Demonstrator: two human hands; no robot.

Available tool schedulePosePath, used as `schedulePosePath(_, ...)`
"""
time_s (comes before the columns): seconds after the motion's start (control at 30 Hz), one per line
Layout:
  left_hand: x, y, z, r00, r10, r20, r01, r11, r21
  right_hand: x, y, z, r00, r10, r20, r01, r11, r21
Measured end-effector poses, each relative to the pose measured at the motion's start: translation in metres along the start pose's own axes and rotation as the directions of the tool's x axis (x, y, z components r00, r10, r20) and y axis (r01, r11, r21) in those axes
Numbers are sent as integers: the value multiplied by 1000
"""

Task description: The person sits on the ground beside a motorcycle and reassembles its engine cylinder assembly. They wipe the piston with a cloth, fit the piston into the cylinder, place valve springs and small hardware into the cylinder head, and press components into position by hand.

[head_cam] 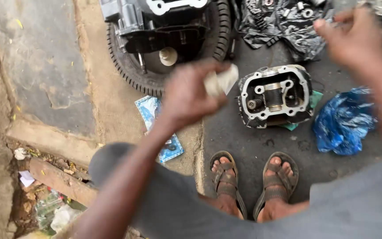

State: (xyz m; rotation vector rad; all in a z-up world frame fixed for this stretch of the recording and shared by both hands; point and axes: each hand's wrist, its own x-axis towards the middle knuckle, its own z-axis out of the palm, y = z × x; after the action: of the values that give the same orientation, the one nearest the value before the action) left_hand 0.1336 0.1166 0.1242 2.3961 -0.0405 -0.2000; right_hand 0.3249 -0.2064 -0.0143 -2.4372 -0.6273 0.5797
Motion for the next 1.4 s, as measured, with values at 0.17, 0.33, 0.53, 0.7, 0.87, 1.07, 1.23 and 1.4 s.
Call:
schedulePosePath(0.17, -36, -17, 121, 896, -413, 164, 433, 894, -117, -61, -10, 89, 610, 771, -184, -684, 629, 369)
schedulePosePath(0.33, -8, -22, 123, 784, -524, 333, 554, 832, 5, -87, -24, 129, 811, 395, -432, -444, 896, -14)
schedulePosePath(0.53, -1, -32, 128, 894, -413, 174, 428, 901, -63, -83, -43, 145, 932, -299, -203, 181, 872, -454)
schedulePosePath(0.7, -14, -47, 149, 984, -179, -9, 174, 964, -201, -97, -54, 146, 970, -237, 55, 238, 877, -417)
schedulePosePath(0.87, 4, -27, 131, 809, -418, 414, 450, 893, 22, -88, -56, 144, 977, -211, 37, 211, 913, -348)
schedulePosePath(1.07, 12, -20, 130, 863, -358, 357, 408, 910, -74, -89, -59, 144, 987, -156, 36, 160, 938, -309)
schedulePosePath(1.23, 17, -14, 130, 839, -384, 385, 426, 904, -27, -90, -56, 145, 986, -166, 18, 163, 937, -309)
schedulePosePath(1.4, 22, -12, 134, 836, -397, 378, 441, 897, -34, -90, -56, 144, 986, -162, 30, 162, 924, -346)
